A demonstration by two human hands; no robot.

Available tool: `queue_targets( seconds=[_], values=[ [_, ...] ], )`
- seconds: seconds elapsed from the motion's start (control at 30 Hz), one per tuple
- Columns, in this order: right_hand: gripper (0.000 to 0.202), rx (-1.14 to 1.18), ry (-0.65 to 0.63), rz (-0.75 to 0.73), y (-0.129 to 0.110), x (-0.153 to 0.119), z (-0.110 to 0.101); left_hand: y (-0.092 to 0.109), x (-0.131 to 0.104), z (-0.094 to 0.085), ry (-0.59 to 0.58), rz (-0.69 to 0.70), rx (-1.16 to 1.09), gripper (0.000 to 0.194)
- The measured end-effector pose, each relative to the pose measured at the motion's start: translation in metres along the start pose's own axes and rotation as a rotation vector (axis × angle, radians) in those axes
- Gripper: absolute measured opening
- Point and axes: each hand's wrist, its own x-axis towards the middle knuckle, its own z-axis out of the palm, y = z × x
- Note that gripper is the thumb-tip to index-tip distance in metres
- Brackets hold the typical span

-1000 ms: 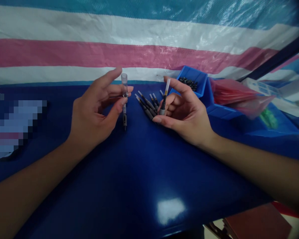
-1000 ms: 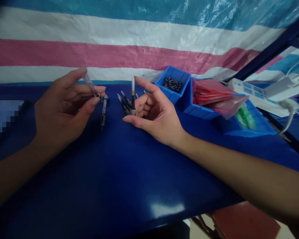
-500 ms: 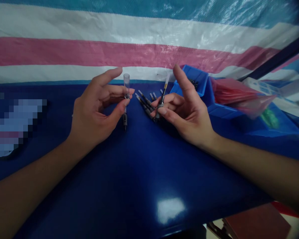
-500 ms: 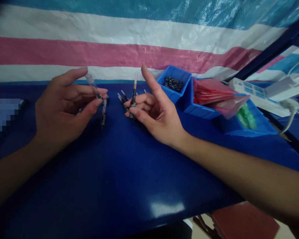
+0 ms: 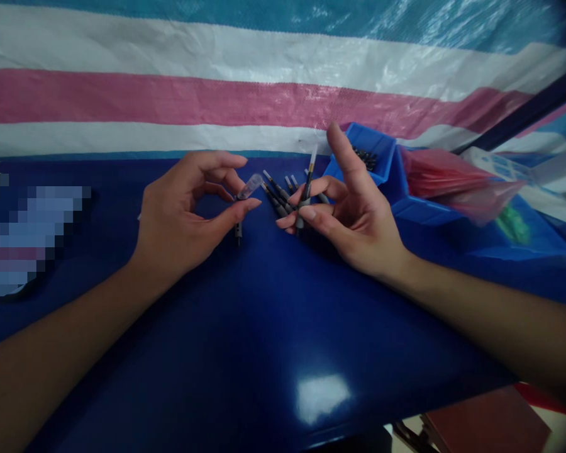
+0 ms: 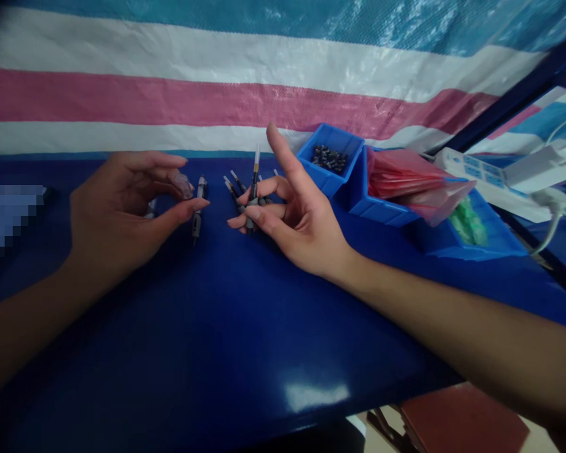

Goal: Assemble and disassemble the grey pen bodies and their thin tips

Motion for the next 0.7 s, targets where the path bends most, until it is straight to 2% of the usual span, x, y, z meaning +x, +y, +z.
queue_targets(
  seconds=[0.17,0.33,0.43,0.57,0.7],
  values=[
    [0.091,0.001,-0.006,0.003,0.0007,0.0002,-0.0007,-0.0004,0.0004,0.0010,0.030,0.016,-0.001,0.045],
    [0.093,0.024,0.002,0.013,0.0027,0.0010,-0.0003,-0.0013,-0.0002,0.0020,0.012,0.030,-0.006,0.046],
    [0.081,0.056,0.006,0.000,0.0028,0.0006,0.0004,0.0003,-0.0002,0.0026,0.028,0.044,-0.036,0.047],
    [0.070,0.046,0.011,0.020,0.0015,-0.0001,0.0005,-0.0002,0.0003,0.0028,-0.017,0.069,-0.075,0.059],
    [0.083,0.050,0.017,0.023,0.0010,0.0004,-0.0001,-0.0054,0.0013,0.0029,-0.022,0.103,-0.089,0.063]
  ],
)
